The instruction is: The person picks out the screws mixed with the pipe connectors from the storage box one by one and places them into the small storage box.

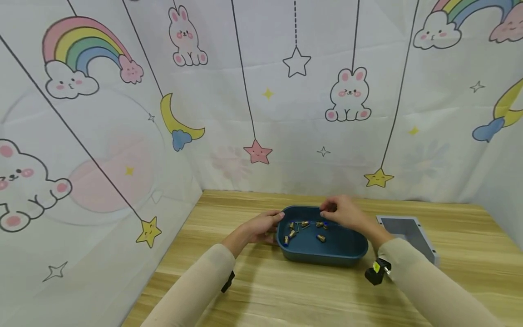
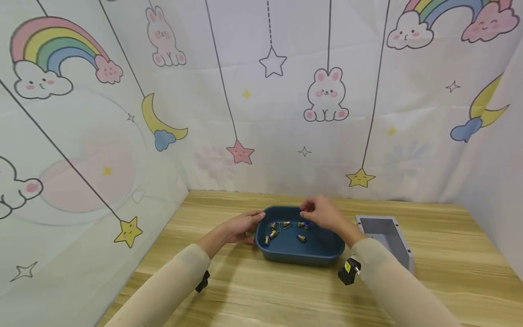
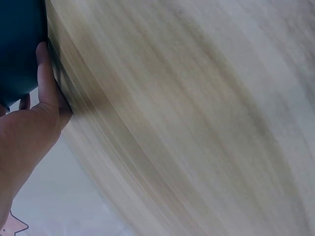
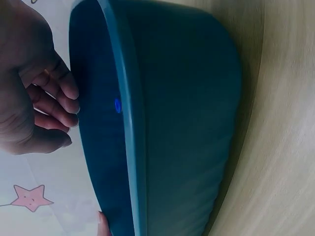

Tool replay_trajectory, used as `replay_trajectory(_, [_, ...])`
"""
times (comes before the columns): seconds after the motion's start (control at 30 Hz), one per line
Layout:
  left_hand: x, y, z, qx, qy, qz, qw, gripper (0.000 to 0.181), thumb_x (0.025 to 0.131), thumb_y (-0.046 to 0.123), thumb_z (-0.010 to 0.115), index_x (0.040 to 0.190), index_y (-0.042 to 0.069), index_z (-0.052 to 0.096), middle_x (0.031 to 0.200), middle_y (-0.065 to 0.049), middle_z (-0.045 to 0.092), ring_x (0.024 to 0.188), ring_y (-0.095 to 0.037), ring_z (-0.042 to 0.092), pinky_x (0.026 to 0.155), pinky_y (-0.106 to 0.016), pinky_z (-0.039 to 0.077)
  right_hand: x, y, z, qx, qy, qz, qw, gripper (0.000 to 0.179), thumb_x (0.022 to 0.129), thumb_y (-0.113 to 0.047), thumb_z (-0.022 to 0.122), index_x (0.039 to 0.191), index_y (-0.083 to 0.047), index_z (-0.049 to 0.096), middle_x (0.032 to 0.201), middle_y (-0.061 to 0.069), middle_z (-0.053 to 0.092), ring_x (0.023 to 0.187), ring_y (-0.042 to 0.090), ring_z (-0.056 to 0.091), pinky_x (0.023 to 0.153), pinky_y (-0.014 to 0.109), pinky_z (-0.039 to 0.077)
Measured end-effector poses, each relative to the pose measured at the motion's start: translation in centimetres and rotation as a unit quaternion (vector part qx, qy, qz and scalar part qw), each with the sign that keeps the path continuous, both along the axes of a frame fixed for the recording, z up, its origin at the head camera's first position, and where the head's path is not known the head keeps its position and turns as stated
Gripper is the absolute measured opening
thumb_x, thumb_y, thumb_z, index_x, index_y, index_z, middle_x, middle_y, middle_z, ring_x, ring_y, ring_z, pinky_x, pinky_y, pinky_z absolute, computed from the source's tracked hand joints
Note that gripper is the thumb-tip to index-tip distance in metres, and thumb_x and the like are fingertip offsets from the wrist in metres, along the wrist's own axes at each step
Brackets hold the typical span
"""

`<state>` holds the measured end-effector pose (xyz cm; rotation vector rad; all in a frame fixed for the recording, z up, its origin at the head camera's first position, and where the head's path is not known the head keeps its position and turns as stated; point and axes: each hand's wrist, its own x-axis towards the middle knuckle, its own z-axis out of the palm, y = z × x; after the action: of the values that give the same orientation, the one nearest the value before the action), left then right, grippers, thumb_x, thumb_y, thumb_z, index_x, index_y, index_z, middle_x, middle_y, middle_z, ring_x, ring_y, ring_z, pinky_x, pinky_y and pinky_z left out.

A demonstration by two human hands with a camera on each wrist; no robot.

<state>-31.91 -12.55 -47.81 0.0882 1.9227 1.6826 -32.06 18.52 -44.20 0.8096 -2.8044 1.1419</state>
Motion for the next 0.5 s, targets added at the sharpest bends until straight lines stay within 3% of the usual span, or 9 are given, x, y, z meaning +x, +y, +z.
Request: replay_trajectory(0.5, [0.1,0.1,0.1,0.003,0.0,0.003,1.0,0.053,0.114,0.038,0.051,0.16,0.011,0.045,0.139,-0.015,0.061,0.123,-0.031,0.063,0.083,-0.053,0.063,-0.3,-1.5,-1.2,0.001,0.007,0.009,0.9999,0.011,0.099,-0.008,0.075,0.107,-0.001,0.076,0.092,0.002,0.072,0.082,0.015,0.065,0.072,0.035,0.056])
